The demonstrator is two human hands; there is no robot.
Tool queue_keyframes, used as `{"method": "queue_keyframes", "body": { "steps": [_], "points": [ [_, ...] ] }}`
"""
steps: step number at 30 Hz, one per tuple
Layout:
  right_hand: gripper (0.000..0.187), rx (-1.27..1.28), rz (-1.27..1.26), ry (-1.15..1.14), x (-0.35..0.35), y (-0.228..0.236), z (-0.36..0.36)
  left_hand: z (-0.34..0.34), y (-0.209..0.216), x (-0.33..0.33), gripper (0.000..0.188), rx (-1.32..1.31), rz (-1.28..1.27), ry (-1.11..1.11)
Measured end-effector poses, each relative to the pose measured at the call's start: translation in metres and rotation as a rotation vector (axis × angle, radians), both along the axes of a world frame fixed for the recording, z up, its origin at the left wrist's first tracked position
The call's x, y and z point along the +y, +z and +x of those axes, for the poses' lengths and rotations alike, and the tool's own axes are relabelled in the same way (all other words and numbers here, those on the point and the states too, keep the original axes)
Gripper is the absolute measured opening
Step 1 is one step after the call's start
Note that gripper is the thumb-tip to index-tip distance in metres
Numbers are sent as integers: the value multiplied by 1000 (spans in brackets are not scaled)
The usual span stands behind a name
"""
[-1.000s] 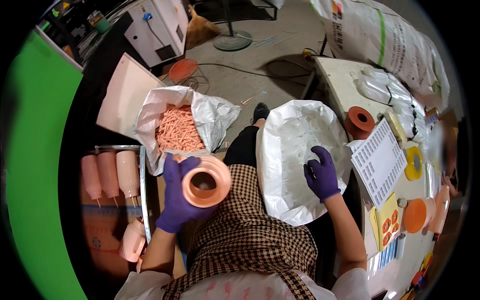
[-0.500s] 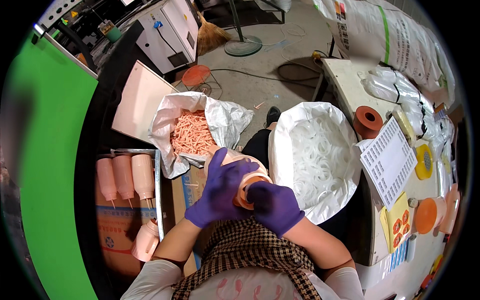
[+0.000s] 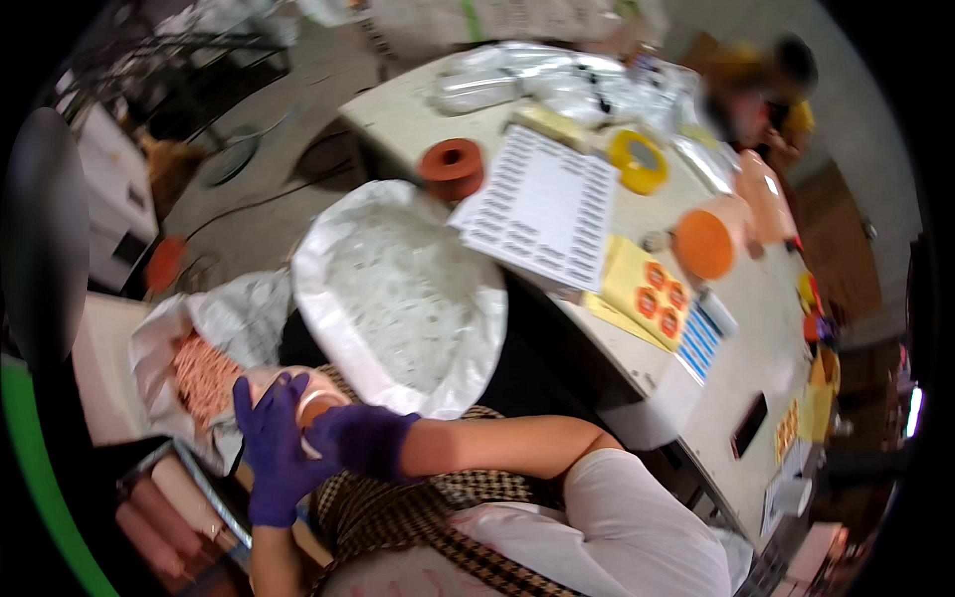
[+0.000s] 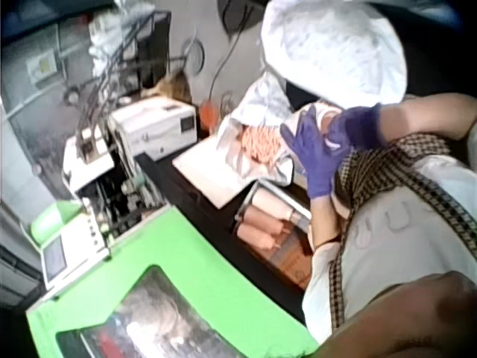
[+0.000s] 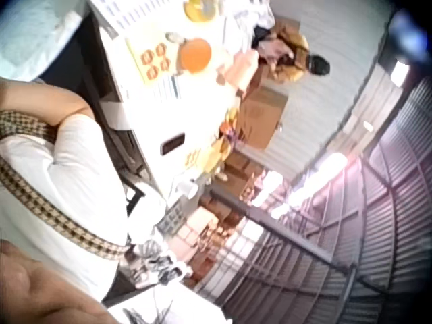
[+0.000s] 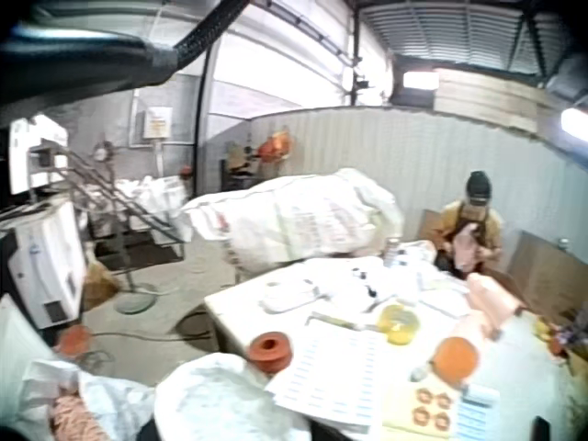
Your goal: The person applies stickers to plastic bottles, then inserts a small tube into each bottle and places them into a bin.
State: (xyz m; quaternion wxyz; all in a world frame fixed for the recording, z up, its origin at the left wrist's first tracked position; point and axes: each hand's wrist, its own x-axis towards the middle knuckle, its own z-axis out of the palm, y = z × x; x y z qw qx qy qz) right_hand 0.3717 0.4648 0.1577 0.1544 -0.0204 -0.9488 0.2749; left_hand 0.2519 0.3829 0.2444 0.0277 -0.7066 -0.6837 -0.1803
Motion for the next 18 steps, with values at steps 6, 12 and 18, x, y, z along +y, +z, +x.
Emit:
{"method": "queue_keyframes", "body": {
  "steps": [6, 12, 18],
  "points": [
    [38, 507, -305, -259, 51, 88, 183, 35, 19, 14, 49, 265, 126, -309],
    [39, 297, 322, -1473, 91, 51, 426, 74, -29, 48, 37, 254, 72, -869],
    [36, 48, -27, -1593, 96, 25, 493, 84, -46, 64, 35, 204, 29, -822]
  ]
}}
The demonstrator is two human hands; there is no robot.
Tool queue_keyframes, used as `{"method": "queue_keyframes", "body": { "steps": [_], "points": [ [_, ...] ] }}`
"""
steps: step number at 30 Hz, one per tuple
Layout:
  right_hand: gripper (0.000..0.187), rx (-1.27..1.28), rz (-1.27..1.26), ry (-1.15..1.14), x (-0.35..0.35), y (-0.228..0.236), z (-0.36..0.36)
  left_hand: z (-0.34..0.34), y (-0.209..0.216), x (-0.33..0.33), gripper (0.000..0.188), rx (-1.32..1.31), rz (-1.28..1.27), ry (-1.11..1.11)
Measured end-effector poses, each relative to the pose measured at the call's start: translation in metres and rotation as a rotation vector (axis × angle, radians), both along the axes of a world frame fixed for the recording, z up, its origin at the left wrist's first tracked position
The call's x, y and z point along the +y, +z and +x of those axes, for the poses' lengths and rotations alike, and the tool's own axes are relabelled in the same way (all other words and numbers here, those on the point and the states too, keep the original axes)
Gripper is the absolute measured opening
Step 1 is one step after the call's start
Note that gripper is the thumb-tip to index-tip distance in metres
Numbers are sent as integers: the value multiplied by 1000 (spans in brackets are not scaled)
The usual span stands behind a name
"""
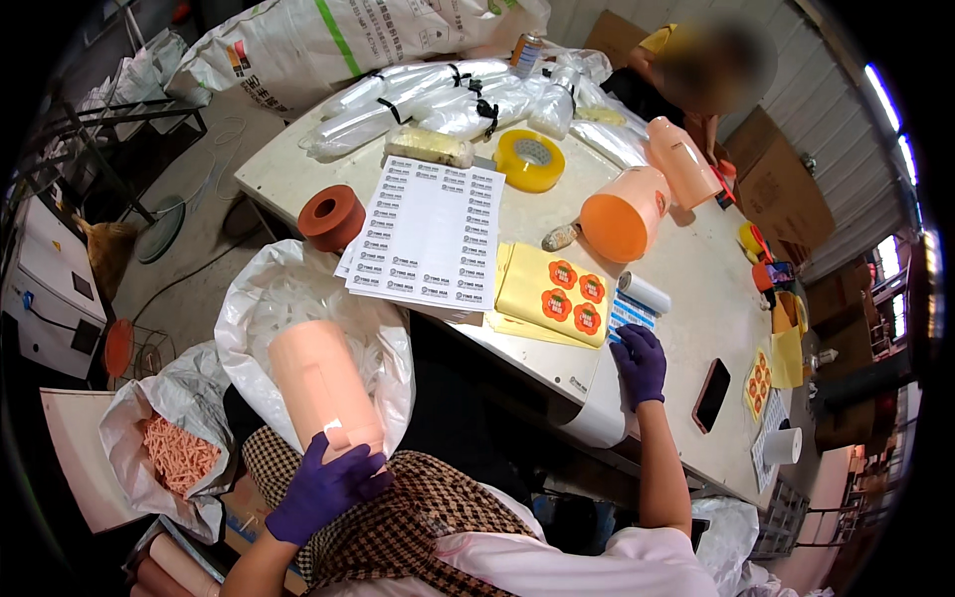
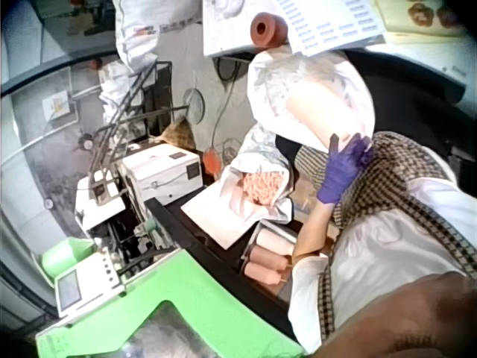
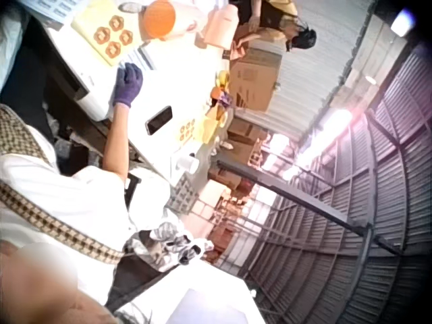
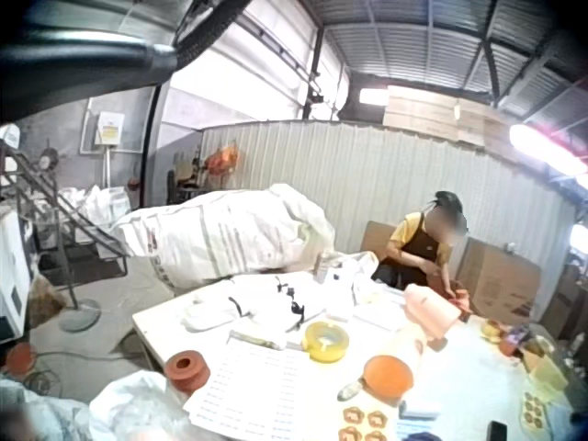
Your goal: The person applies stickers to plastic bottles, then inserts a small tube into each bottle and places them into a bin.
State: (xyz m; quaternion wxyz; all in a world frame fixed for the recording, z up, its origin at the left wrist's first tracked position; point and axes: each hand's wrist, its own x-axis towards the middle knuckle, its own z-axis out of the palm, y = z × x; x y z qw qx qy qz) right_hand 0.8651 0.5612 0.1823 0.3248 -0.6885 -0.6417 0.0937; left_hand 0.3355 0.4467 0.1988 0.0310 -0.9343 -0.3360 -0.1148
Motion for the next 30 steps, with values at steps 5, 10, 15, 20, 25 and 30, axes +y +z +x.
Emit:
{"method": "queue_keyframes", "body": {
  "steps": [5, 10, 15, 20, 25, 30],
  "points": [
    [23, 171, 93, -82, -3, -15, -3, 4, -4, -5, 35, 44, 6, 36],
    [20, 36, 110, -24, -8, -20, 11, 8, -7, -3, 38, 9, 13, 44],
    [16, -45, 121, 30, -9, -2, 2, 0, -27, -6, 50, 13, 118, 30],
    [18, -39, 382, 190, -19, 67, -114, -6, -44, -18, 48, 72, 109, 71],
    [11, 625, -135, 592, 18, 48, -284, -13, -41, -10, 43, 4, -32, -30],
    [17, 619, -337, 843, 80, -4, -404, -22, -44, -14, 47, -104, -63, -43]
  ]
}}
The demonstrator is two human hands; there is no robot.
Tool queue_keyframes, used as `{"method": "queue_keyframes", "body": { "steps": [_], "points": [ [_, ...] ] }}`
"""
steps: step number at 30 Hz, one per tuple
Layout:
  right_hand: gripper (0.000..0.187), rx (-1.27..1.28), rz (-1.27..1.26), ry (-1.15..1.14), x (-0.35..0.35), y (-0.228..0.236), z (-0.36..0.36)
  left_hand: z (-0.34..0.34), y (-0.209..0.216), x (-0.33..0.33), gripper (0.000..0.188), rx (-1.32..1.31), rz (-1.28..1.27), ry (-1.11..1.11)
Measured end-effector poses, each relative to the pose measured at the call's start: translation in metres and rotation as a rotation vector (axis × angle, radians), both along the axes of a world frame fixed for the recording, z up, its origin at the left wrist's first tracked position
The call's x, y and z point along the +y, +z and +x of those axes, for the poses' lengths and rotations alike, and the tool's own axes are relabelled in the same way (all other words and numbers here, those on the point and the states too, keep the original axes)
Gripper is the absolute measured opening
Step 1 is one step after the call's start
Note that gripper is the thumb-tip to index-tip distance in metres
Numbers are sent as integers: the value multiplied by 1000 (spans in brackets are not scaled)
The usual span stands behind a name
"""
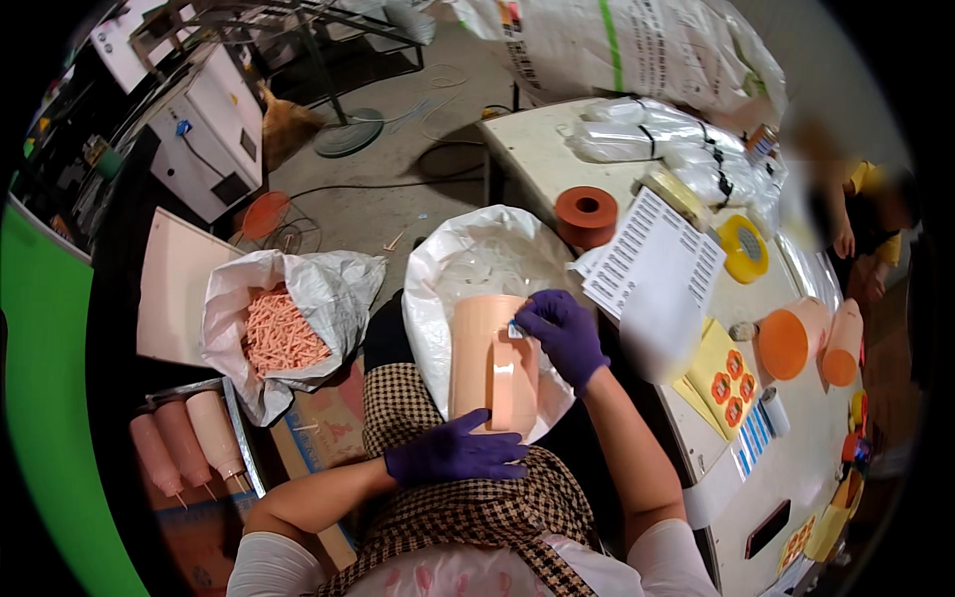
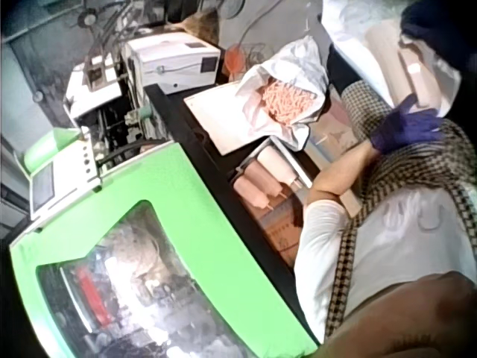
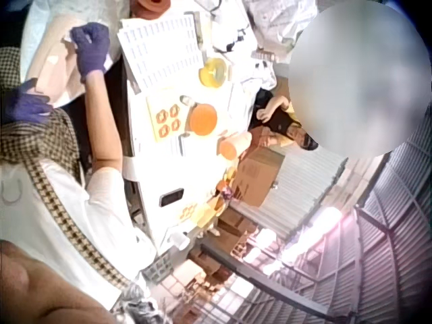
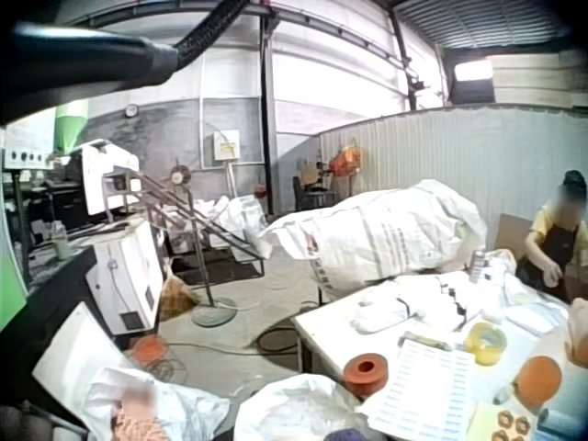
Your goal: The person applies stickers to plastic bottles, then inserts a small tube into each bottle and places them into a bin.
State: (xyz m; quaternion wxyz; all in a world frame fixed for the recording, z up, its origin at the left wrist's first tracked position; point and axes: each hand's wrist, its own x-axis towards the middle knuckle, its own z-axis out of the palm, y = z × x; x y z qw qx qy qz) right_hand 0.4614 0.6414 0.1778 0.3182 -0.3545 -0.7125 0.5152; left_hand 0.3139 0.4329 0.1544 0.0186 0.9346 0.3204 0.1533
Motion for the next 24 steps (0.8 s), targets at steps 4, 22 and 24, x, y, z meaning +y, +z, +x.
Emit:
{"method": "queue_keyframes", "body": {
  "steps": [4, 22, 24],
  "points": [
    [26, -131, -242, 50, 14, 15, -33, -2, -8, -9, 53, -3, 119, 59],
    [47, -14, -643, -41, 30, -4, -33, -63, -5, -70, 70, -319, 125, 637],
    [36, 126, -641, -40, 2, -9, -23, -84, 64, -69, 44, -596, 117, 664]
  ]
}}
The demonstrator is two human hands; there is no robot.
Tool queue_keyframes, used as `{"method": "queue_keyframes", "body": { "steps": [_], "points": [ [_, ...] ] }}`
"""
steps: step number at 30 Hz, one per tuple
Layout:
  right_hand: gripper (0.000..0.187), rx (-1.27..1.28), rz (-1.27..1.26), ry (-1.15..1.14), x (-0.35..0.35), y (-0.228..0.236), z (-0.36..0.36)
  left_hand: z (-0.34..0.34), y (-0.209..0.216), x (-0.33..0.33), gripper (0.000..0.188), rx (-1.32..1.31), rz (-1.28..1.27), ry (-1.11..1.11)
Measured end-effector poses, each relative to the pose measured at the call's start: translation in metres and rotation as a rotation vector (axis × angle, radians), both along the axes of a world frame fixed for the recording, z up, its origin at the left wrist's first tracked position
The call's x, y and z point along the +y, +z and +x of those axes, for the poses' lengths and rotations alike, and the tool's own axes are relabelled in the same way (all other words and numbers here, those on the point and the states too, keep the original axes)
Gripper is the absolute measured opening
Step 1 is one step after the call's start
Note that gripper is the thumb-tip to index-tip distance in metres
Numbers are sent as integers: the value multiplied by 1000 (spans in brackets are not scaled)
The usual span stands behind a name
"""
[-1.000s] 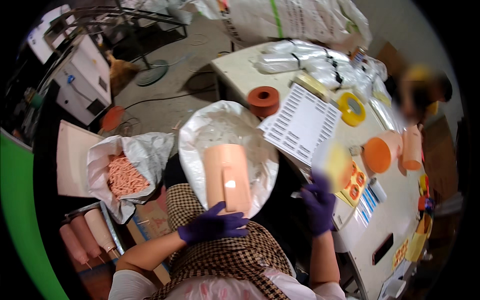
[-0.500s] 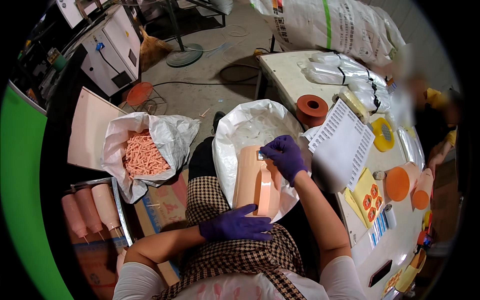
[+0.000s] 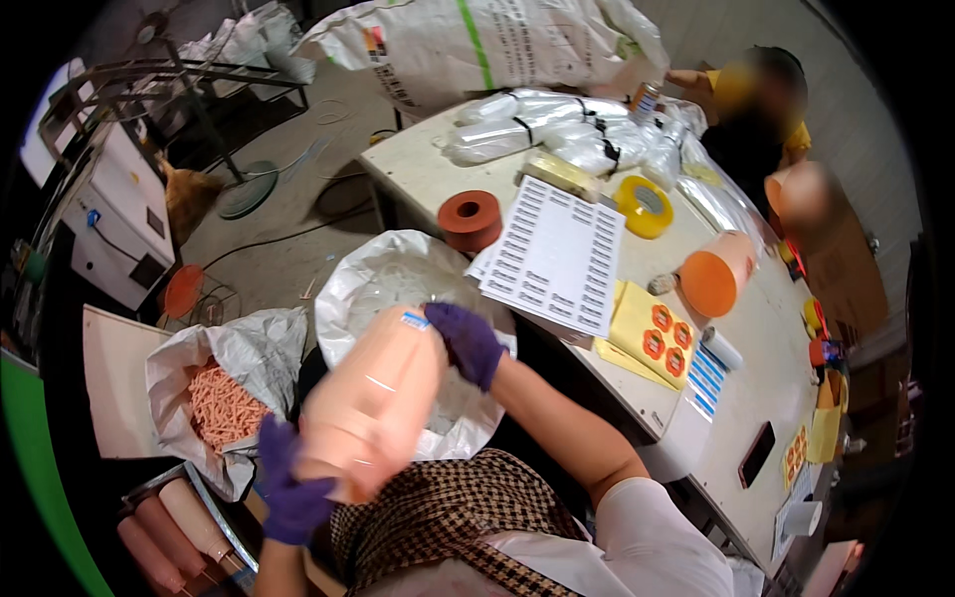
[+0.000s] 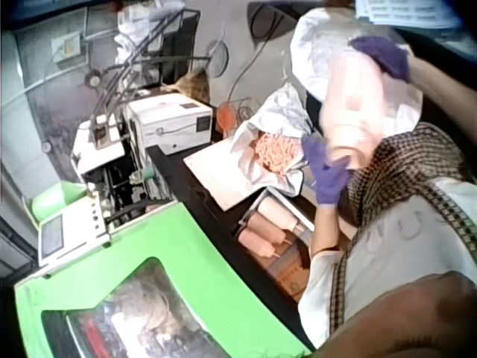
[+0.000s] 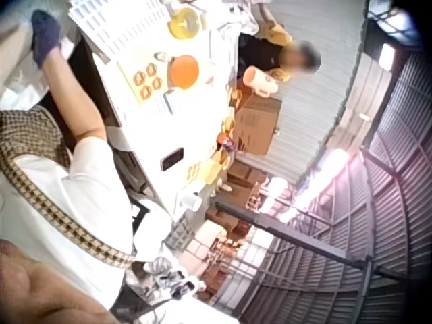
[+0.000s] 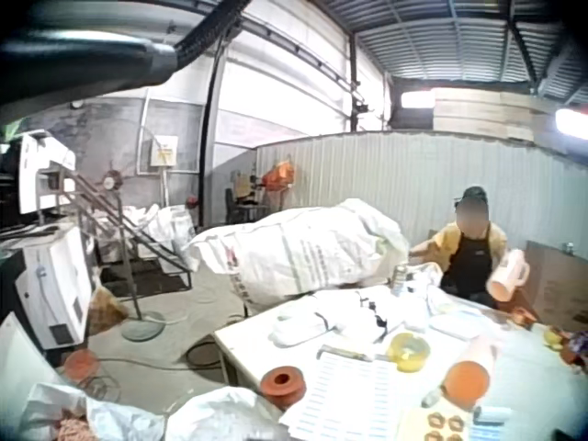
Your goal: The person applies stickers to plastic bottles, then inserts a small tube into each bottle and places them into a bin.
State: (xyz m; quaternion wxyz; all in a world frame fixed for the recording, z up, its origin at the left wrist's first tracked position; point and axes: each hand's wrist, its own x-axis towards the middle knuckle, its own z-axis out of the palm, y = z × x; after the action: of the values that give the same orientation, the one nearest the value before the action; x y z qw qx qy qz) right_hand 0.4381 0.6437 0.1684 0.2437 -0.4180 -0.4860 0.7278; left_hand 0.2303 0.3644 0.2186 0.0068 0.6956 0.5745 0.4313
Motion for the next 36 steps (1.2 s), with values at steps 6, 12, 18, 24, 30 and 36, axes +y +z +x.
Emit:
{"method": "queue_keyframes", "body": {
  "steps": [6, 12, 18, 24, 30, 36],
  "points": [
    [46, -198, 556, 827, -109, 20, 97, -34, 64, 87, 24, -912, -45, -194],
    [30, -679, 945, -370, 15, 71, 240, -6, -95, 197, 29, -640, -436, -168],
    [40, -1542, 623, -221, 132, 51, 326, 24, -148, 216, 27, -1020, -298, 46],
    [51, -1372, 590, -367, 163, 20, 330, 37, -65, 202, 23, -563, -52, 38],
    [35, -683, 952, -644, 86, 66, 328, 139, 39, 221, 30, -59, -22, -617],
    [32, -840, 1007, -575, -1, 80, 349, 285, 34, 247, 43, 284, 56, -870]
  ]
}}
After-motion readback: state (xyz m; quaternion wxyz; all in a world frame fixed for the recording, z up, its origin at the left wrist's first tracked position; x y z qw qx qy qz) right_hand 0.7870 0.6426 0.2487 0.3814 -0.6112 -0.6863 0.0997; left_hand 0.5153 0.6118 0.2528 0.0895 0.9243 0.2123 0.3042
